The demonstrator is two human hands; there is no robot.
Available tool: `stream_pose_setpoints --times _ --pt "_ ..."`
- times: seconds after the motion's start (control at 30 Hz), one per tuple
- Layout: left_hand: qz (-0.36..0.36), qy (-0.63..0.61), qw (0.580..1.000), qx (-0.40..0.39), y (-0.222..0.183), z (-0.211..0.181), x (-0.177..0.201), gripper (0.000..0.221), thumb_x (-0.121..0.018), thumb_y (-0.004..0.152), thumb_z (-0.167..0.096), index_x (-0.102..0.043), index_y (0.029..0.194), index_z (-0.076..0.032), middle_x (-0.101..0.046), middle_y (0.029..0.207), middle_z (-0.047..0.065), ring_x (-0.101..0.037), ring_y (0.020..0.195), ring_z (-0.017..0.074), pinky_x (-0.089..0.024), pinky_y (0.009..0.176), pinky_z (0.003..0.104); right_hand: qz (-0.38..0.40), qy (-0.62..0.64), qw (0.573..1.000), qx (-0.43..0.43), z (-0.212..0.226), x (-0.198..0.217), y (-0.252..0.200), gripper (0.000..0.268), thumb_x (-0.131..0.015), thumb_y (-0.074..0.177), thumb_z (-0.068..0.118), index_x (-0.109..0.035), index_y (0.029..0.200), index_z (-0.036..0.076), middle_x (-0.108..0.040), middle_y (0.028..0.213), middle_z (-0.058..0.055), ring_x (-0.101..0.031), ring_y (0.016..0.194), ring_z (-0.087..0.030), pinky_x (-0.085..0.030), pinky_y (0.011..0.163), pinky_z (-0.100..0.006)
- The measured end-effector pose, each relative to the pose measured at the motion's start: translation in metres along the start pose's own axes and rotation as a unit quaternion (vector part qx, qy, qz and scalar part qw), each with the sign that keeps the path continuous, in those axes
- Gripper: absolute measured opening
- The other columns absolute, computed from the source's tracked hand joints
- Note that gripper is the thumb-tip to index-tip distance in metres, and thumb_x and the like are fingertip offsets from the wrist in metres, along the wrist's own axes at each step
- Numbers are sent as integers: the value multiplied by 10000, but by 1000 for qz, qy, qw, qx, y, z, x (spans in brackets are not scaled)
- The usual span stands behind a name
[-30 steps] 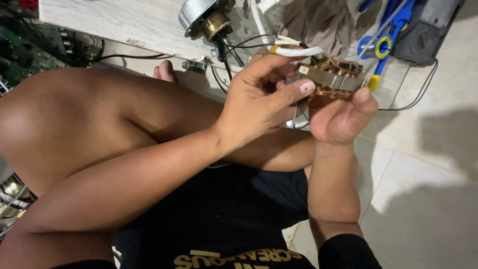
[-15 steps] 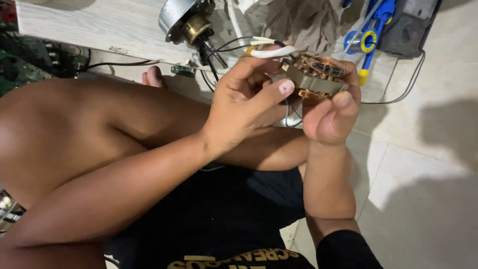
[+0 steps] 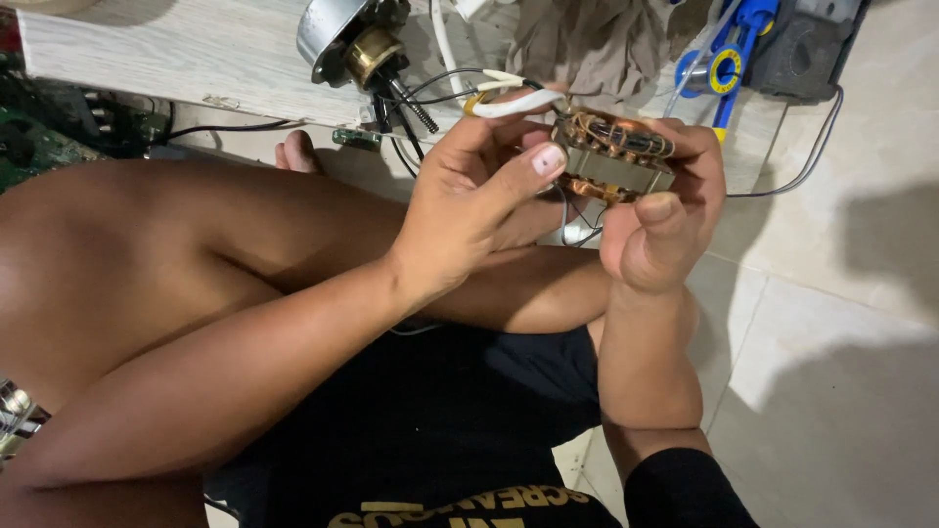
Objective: Inspecting the stator and rotor of a fan motor during a repair process.
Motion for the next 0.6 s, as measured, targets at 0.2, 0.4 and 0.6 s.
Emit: stream_pose_setpoints --times 0.2,0.4,0.6 --pt "33 -3 999 17 0 -2 -6 413 -666 1049 -53 -553 1446 -59 -670 1292 101 -644 1150 139 -539 1070 292 -14 -45 998 30 6 2 0 519 -834 916 380 -574 1250 80 -587 1236 -32 -584 1136 -144 -463 1095 -280" --pt "34 17 999 30 0 -3 -7 391 -629 1055 -57 -549 1437 -41 -664 1260 102 -629 1132 132 -523 1054 284 -20 -55 997 39 7 5 -1 510 -845 893 376 -577 1225 97 -578 1182 -14 -571 1093 -125 -470 1074 -274" --pt "24 -11 998 64 1 -1 -8 408 -596 1054 -51 -544 1458 -29 -637 1214 83 -573 1024 110 -486 941 253 -32 -71 996 43 8 9 -2 505 -844 871 355 -580 1222 105 -583 1181 -13 -564 1083 -119 -458 1060 -263"
Point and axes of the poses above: each hand's wrist, its own y-axis towards the middle knuckle, its own x-axis out of the back of the hand, z = x × y, the point moved 7 cm from there along y, towards the middle knuckle
